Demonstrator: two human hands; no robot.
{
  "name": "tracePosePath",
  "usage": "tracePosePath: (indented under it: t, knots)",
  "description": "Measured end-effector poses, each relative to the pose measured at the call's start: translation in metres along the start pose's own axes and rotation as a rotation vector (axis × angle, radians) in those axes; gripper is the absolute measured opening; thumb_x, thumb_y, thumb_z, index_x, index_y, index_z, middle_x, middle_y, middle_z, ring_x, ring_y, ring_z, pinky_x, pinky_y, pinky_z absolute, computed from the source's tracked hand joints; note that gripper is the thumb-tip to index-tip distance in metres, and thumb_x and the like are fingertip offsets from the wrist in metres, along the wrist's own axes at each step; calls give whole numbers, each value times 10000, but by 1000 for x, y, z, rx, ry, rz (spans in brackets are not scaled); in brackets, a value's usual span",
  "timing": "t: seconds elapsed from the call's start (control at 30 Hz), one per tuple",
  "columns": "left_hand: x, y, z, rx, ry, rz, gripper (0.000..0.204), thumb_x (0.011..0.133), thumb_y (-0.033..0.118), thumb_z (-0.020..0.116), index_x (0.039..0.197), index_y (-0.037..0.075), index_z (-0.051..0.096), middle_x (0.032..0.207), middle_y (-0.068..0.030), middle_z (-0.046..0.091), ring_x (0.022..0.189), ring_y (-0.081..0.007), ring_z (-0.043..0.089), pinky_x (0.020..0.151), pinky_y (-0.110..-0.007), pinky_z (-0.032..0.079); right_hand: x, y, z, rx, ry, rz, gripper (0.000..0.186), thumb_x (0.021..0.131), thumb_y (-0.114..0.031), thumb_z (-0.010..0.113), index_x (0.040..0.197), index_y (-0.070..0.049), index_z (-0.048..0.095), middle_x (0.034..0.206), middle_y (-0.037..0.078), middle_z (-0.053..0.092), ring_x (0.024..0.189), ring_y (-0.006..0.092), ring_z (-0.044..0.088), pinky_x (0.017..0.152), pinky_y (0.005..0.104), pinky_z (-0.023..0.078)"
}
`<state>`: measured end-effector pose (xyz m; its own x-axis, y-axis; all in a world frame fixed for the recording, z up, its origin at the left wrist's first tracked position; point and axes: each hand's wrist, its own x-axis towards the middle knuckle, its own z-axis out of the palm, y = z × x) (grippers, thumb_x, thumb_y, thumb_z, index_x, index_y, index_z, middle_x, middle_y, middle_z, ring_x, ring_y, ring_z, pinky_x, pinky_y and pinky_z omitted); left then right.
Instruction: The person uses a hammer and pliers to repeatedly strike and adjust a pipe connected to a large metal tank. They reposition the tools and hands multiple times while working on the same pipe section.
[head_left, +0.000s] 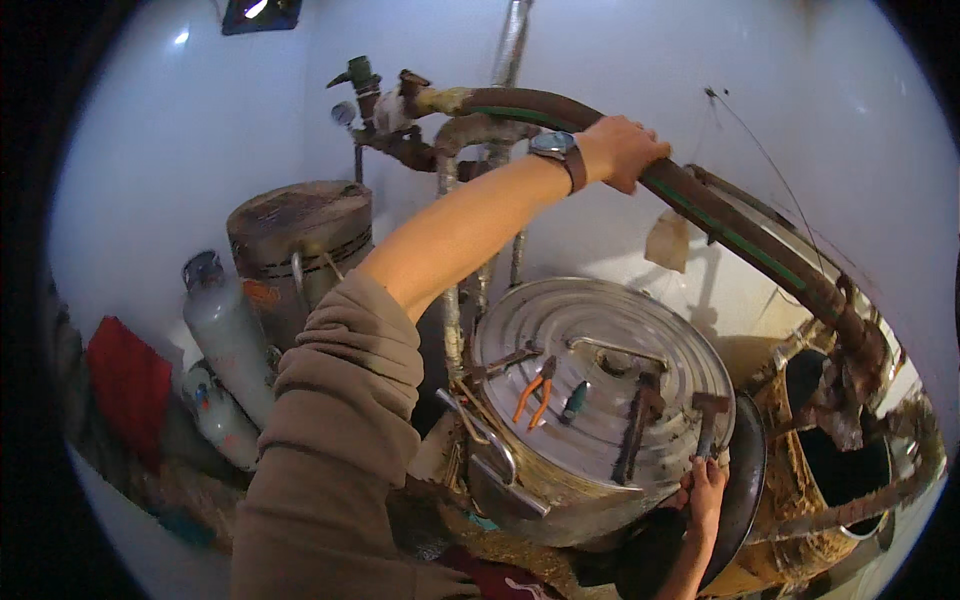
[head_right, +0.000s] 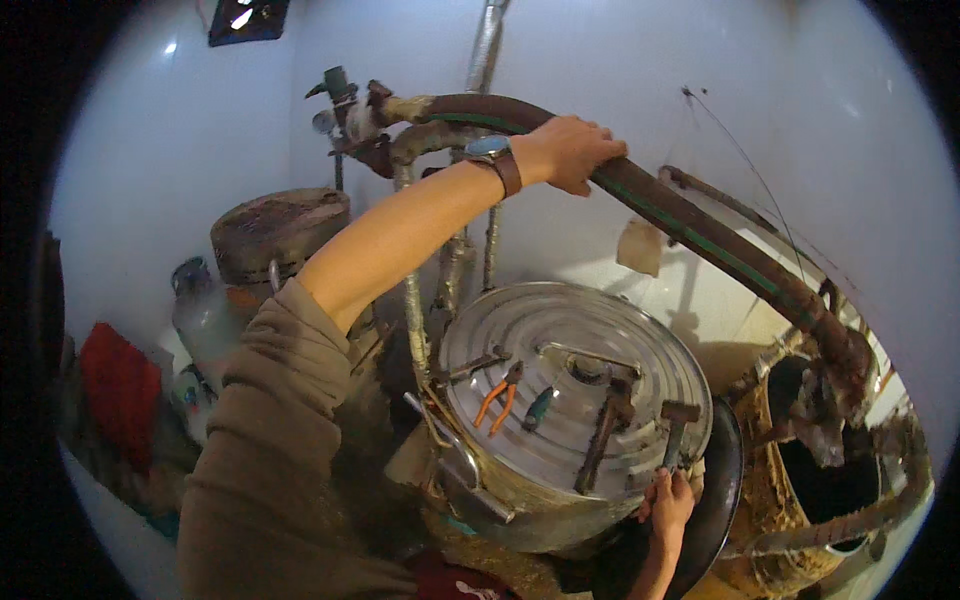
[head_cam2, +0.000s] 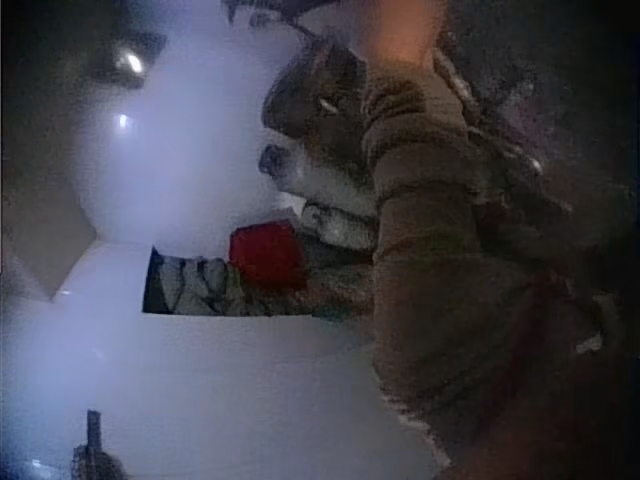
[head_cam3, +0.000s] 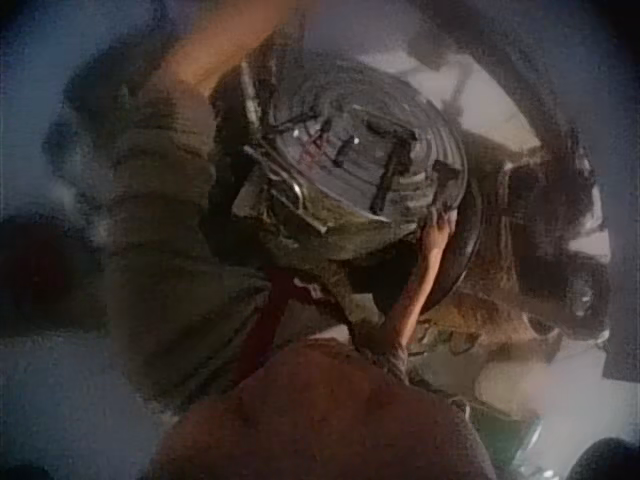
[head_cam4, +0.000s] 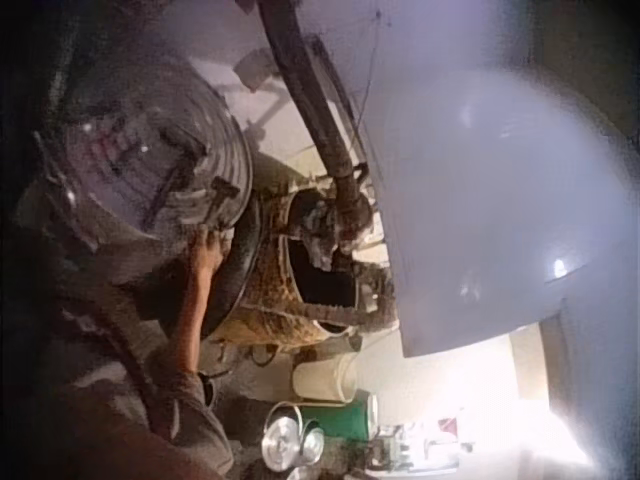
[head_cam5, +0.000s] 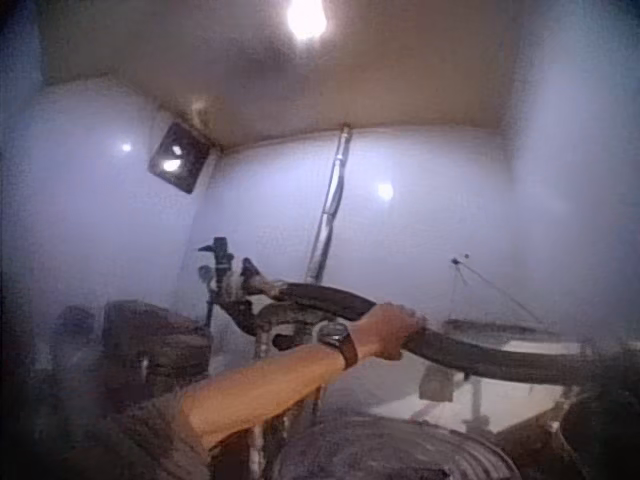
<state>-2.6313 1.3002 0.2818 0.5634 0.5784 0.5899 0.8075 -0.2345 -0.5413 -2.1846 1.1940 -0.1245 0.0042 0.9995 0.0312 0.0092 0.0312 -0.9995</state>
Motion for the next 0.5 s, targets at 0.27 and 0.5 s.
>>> tracePosePath:
  t: [0.27,0.5]
  knots:
    - [-137,-97,-73,-102,605,97,412,860,190,857,1243,124,719,1192,-118,721,1120,-373,685,993,-499,542,81,-3,-24,-215,-218,254,346,1088,-326,667,1188,5,684,695,60,636,486,185,554,449,362,427]
    - [-369,-195,-56,-531,307,-676,380,997,182,790,1333,53,668,1245,-66,697,1103,-180,715,949,-350,594,96,-41,-9,-761,-217,166,331,1060,-273,676,1124,47,739,781,141,749,623,268,713,568,434,551]
